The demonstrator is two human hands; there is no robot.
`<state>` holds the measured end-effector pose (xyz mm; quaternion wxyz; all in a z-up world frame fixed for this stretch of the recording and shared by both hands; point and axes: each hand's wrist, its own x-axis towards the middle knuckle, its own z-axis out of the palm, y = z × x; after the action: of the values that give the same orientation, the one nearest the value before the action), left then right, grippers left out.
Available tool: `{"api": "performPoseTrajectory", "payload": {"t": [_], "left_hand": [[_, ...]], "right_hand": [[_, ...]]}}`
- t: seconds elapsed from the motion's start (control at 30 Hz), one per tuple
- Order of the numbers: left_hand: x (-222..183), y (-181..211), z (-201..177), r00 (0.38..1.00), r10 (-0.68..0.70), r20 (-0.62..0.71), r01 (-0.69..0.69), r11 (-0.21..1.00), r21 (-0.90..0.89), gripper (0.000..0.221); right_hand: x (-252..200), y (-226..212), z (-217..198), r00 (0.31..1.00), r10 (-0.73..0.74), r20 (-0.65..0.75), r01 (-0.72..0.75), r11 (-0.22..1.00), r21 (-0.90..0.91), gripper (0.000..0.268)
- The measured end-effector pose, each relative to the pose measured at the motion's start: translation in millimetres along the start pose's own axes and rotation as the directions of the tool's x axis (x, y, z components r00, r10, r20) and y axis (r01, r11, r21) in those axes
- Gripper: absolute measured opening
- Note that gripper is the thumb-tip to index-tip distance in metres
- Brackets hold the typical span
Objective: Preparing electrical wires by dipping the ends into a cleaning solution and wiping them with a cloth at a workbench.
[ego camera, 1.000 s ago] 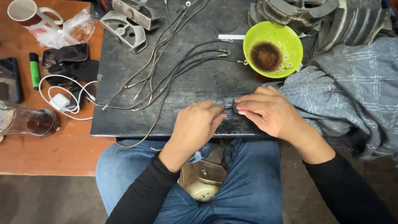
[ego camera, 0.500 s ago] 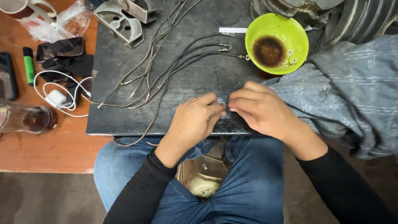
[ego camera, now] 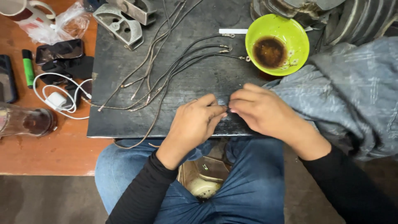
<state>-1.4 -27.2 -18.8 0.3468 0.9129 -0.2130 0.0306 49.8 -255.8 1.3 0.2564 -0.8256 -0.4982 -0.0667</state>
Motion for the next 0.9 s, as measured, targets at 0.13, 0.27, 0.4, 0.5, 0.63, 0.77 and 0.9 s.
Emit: {"api": "performPoseTrajectory", "payload": {"t": [0.13, 0.27, 0.4, 0.5, 0.63, 0.77, 0.9], "left_hand": [[-1, 1, 1, 1.0, -0.01, -0.009, 0.01, 1.0, -0.022, 0.017], [-4, -5, 9, 0.999, 0.034, -0.036, -0.035, 0.999, -0.017, 0.015], [0, 0, 3, 1.0, -0.008, -0.005, 0.008, 1.0, -0.02, 0.016], [-2, -2, 2, 1.0, -0.014, -0.005, 0.014, 1.0, -0.017, 0.014], [-1, 1, 2, 1.0, -0.02, -0.02, 0.02, 1.0, -0.02, 0.015], [-1, -4, 4, 0.998, -0.064, 0.008, 0.064, 0.997, -0.047, 0.015], [-2, -8, 6, 0.996, -0.093, -0.001, 0.092, 0.988, -0.124, 0.016]], "right_hand": [[-10, 6, -15, 0.999, 0.005, 0.036, -0.005, 1.0, 0.002, 0.008], [-33, 15, -32, 0.994, 0.053, 0.091, -0.044, 0.994, -0.1, 0.009], [-27, 13, -9, 1.0, 0.02, 0.008, -0.02, 0.997, -0.078, 0.007], [-10, -3, 8, 1.0, 0.013, -0.003, -0.013, 0.989, -0.144, 0.006], [-26, 8, 0, 0.999, 0.032, -0.025, -0.035, 0.99, -0.136, 0.011], [-45, 14, -12, 0.995, 0.098, -0.024, -0.1, 0.98, -0.174, 0.013], [-44, 12, -10, 0.991, 0.128, -0.04, -0.134, 0.969, -0.207, 0.012]]}}
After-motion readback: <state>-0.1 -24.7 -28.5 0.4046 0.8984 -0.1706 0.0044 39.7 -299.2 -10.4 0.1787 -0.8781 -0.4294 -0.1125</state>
